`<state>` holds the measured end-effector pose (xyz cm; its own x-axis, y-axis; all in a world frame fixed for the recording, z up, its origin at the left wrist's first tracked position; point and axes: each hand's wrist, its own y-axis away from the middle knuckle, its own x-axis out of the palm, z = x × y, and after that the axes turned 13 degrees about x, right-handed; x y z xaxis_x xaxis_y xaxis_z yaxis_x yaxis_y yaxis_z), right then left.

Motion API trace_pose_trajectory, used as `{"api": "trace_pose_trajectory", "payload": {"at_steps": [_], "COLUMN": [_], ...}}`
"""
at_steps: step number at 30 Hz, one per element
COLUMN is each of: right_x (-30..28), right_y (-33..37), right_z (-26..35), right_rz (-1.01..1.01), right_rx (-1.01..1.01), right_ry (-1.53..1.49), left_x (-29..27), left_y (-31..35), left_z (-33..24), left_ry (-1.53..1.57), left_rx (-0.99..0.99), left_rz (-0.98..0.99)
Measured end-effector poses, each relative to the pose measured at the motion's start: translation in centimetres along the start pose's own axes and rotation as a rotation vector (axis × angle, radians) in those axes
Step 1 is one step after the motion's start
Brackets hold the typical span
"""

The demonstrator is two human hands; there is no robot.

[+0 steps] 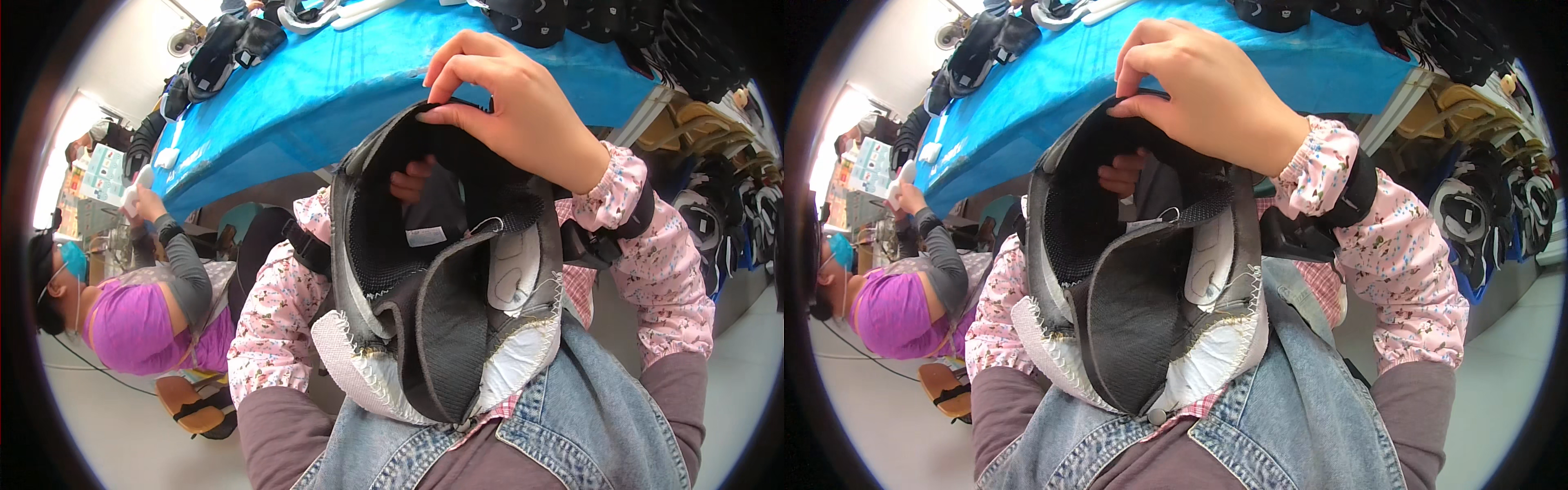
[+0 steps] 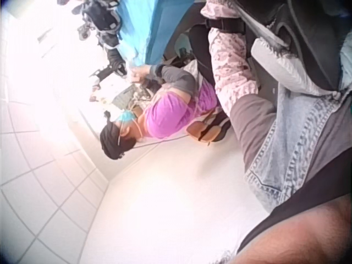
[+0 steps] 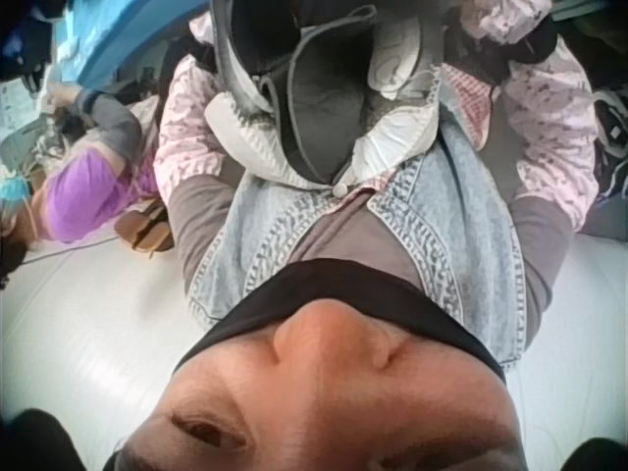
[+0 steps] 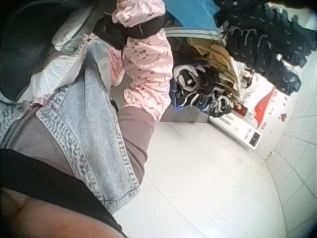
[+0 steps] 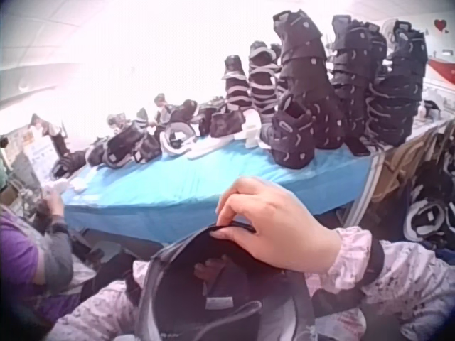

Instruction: Assembling the internal lining and outer shell components of a technical boot.

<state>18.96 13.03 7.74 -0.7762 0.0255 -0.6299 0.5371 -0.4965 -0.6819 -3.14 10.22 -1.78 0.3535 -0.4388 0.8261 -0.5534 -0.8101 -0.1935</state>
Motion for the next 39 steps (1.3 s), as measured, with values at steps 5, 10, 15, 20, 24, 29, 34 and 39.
{"api": "trace_pose_trajectory", "payload": {"at_steps": [5, 10, 15, 20, 24, 29, 34, 39], "right_x": [-0.2, 0.4, 0.7, 1.0, 0.9, -2.4, -0.9, 0.1], "right_y": [0.4, 0.8, 1.6, 3.5, 5.3, 2.6, 3.5, 3.9], "right_z": [-0.1, 0.5, 0.8, 1.0, 1.5, -0.8, -1.5, -1.9], "right_rz": [0.005, -0.043, 0.025, 0.213, 0.567, 0.111, 0.237, 0.175], "right_rx": [-0.11, -0.196, -0.251, -0.454, -0.472, -0.041, 0.012, 0.147], "right_ry": [0.044, 0.247, 0.29, 0.273, 0.314, 0.031, 0.069, 0.038], "left_x": [-0.1, 0.1, 0.1, 0.2, 0.2, 0.3, 0.1, 0.1], "left_y": [0.2, 1.0, 2.3, 3.3, 3.7, 3.5, 4.2, 4.4], "left_z": [0.8, 1.1, 1.9, 3.1, 4.1, 4.4, 4.2, 4.2], "left_ry": [-0.019, -0.037, -0.041, -0.035, -0.025, -0.019, -0.018, -0.008], "left_rx": [0.012, 0.059, 0.169, 0.32, 0.441, 0.529, 0.617, 0.654], "left_rz": [0.002, -0.003, -0.007, 0.005, 0.026, 0.07, 0.116, 0.149]}}
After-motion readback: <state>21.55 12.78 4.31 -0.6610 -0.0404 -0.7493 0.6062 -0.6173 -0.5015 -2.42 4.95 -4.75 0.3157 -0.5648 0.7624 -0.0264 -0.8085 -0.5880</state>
